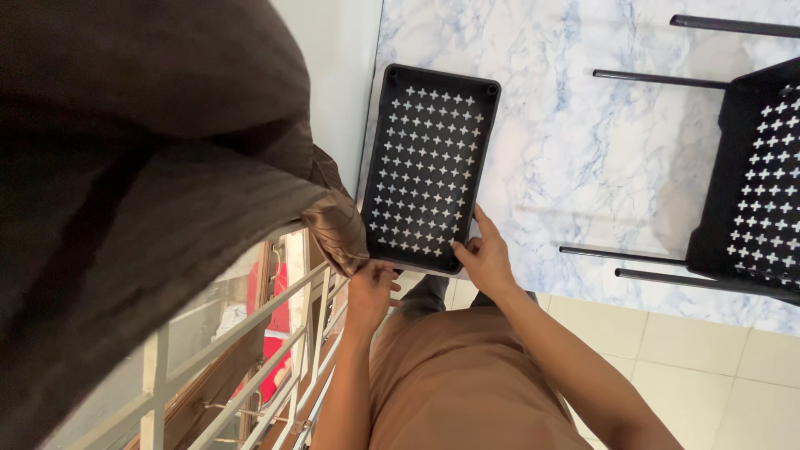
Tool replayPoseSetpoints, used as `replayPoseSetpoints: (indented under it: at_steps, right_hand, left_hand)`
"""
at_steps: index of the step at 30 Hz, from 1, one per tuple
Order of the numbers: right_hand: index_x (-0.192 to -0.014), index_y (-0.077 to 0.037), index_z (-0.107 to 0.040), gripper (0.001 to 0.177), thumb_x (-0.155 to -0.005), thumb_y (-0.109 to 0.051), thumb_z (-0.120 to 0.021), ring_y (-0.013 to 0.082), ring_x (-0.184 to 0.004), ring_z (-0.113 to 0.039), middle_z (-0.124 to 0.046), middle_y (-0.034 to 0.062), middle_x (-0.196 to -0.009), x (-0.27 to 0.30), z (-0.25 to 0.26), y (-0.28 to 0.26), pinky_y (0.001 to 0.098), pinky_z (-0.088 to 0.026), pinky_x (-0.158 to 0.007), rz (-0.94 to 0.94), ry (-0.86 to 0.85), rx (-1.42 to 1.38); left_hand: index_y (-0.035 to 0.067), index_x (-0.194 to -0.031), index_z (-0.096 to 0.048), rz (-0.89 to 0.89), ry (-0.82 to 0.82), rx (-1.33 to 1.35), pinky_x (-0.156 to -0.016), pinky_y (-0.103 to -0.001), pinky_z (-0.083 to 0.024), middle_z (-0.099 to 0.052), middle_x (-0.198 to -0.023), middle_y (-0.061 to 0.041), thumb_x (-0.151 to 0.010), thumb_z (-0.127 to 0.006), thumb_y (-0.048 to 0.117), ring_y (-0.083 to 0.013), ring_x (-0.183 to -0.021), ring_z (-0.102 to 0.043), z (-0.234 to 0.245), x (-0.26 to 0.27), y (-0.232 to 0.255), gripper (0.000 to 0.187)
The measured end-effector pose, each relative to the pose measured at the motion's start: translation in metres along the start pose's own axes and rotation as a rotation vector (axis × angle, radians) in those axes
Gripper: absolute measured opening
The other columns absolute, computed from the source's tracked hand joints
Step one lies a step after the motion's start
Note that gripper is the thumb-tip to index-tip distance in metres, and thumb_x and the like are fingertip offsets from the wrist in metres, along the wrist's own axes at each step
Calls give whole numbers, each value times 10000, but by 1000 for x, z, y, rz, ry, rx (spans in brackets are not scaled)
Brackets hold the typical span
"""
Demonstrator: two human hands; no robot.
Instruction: The person disassembles a black plastic three-tier storage rack by hand, removing the trays from the frame and detaching the vertical supports. The components are placed on a marble-patterned floor mat.
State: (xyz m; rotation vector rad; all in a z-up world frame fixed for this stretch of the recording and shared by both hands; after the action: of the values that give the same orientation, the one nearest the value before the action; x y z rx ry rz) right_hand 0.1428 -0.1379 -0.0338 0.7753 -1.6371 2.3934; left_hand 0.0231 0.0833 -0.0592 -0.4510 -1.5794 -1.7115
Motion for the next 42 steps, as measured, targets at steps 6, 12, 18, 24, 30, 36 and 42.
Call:
replayPoseSetpoints:
  at_steps: [6,12,18,24,30,36,42]
  right_hand:
    - [-1585,-42,-304,829,-857,-8,-698,118,-609,-558,-646,142,-1307,-9,4,-3,300,-502,-586,64,16,42]
    - [-1585,-1,-278,845,-856,-26,-704,135,-598,-570,-665,172,-1237,-13,0,-6,309,-514,-578,108,-1,102]
    - [-1621,2,-235,878,-891,-99,-712,145,-598,-564,-688,207,-1089,-11,-5,1,321,-515,-595,44,-33,178]
    - [-1567,26,-269,806,-912,-178,-692,179,-696,-611,-580,172,-1427,7,10,-3,332,-547,-680,113,-2,131]
    - [-1390,-24,-577,441,-989,-192,-653,193,-973,-695,-676,138,-1322,43,47,1,337,-570,-853,104,-4,159]
    - [-1314,-37,-647,399,-940,-174,-661,212,-931,-716,-728,112,-1205,74,111,-10,344,-583,-821,99,116,138]
    - [-1323,-61,-624,403,-941,-186,-656,193,-884,-709,-696,89,-1182,109,172,-11,343,-601,-764,12,102,29]
  left_hand:
    - [-73,-1155,-625,-77,99,40,-575,-323,-668,-718,-964,-147,-937,-518,52,-185,-844,-719,12,2,5,273]
    - [-51,-1170,-624,-59,75,26,-591,-329,-661,-711,-1002,-129,-922,-535,41,-184,-866,-722,4,0,1,279]
    - [-25,-1102,-679,-31,-80,-37,-600,-318,-669,-722,-1027,-110,-922,-482,23,-174,-863,-731,-13,-3,-11,271]
    - [23,-1096,-679,8,-335,-128,-540,-298,-606,-712,-962,-79,-930,-520,76,-135,-720,-675,-54,11,3,235]
    - [27,-952,-676,-31,-558,-270,-505,-263,-518,-666,-772,-33,-981,-631,260,-97,-617,-592,-105,29,48,240]
    - [-3,-752,-652,-156,-770,-51,-580,-262,-521,-702,-771,-53,-1041,-592,343,-97,-620,-585,-160,61,124,455]
    - [-6,-957,-727,-332,-1116,302,-737,-292,-563,-742,-1030,-84,-1018,-548,235,-149,-942,-694,-223,192,220,307]
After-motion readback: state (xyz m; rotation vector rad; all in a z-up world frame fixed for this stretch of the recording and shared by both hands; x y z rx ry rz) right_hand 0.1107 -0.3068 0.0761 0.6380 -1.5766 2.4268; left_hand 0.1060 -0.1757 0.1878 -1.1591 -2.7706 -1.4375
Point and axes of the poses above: each hand's wrist, its own x-axis away from the middle knuckle, its own z-axis out of the back of the hand, y = z × x, the point moved 10 cm from there along -x, towards the middle knuckle
